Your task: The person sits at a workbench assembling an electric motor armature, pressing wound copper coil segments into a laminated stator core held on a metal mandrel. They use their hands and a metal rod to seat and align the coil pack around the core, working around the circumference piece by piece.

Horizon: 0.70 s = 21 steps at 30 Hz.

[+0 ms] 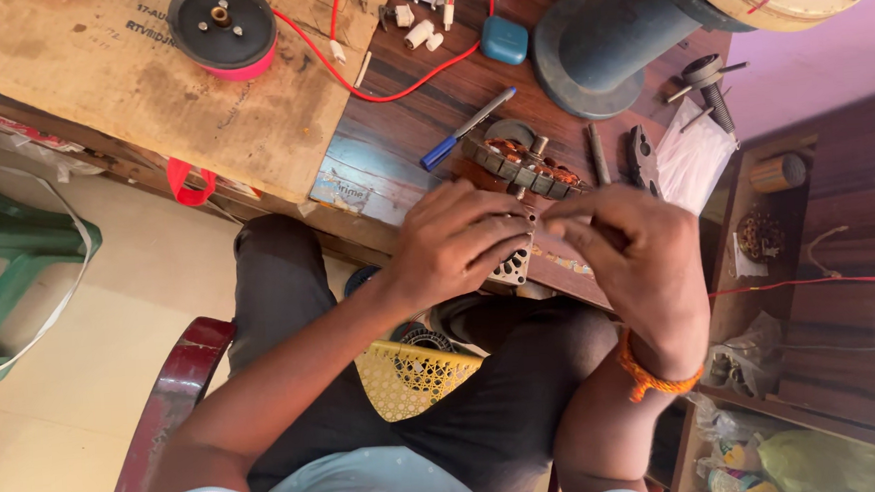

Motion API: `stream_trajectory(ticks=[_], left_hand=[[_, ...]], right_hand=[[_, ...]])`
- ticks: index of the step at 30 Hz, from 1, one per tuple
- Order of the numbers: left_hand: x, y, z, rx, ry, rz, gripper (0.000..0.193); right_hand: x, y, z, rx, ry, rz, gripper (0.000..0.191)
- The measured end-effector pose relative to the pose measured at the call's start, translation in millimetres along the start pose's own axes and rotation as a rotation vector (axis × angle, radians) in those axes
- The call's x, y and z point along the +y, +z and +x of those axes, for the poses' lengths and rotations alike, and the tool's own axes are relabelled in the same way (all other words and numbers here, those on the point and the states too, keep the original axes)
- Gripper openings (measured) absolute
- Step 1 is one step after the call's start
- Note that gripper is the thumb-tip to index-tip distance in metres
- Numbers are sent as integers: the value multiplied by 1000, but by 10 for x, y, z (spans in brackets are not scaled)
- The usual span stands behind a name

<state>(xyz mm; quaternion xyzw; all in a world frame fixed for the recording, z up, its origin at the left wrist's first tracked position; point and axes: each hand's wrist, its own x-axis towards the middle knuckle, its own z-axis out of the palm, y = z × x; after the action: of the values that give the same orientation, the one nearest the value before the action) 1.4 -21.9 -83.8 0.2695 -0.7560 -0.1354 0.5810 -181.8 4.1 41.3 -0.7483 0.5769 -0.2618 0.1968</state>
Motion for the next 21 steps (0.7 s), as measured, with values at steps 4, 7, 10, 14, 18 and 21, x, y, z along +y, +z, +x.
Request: stream_trajectory(ticks=[4, 7, 10, 14, 18, 21], left_hand=[[59, 134, -79, 78, -352, -337, 15], [81, 119, -68, 127, -424, -361, 12], [51, 80, -22, 98, -525, -360, 11], [80, 109, 30, 119, -469, -391, 8], [130, 149, 42, 148, -507, -381, 6], [153, 183, 45, 169, -578, -336, 5]], right_hand=[[-8, 61, 81, 180, -138, -28, 15], [3, -29, 63, 70, -164, -127, 26], [12, -31, 41, 120, -96, -141, 18], [42, -53, 10, 154, 16, -8, 11], [71, 91, 46, 248, 64, 2, 11], [165, 220, 182, 287, 18, 128, 10]])
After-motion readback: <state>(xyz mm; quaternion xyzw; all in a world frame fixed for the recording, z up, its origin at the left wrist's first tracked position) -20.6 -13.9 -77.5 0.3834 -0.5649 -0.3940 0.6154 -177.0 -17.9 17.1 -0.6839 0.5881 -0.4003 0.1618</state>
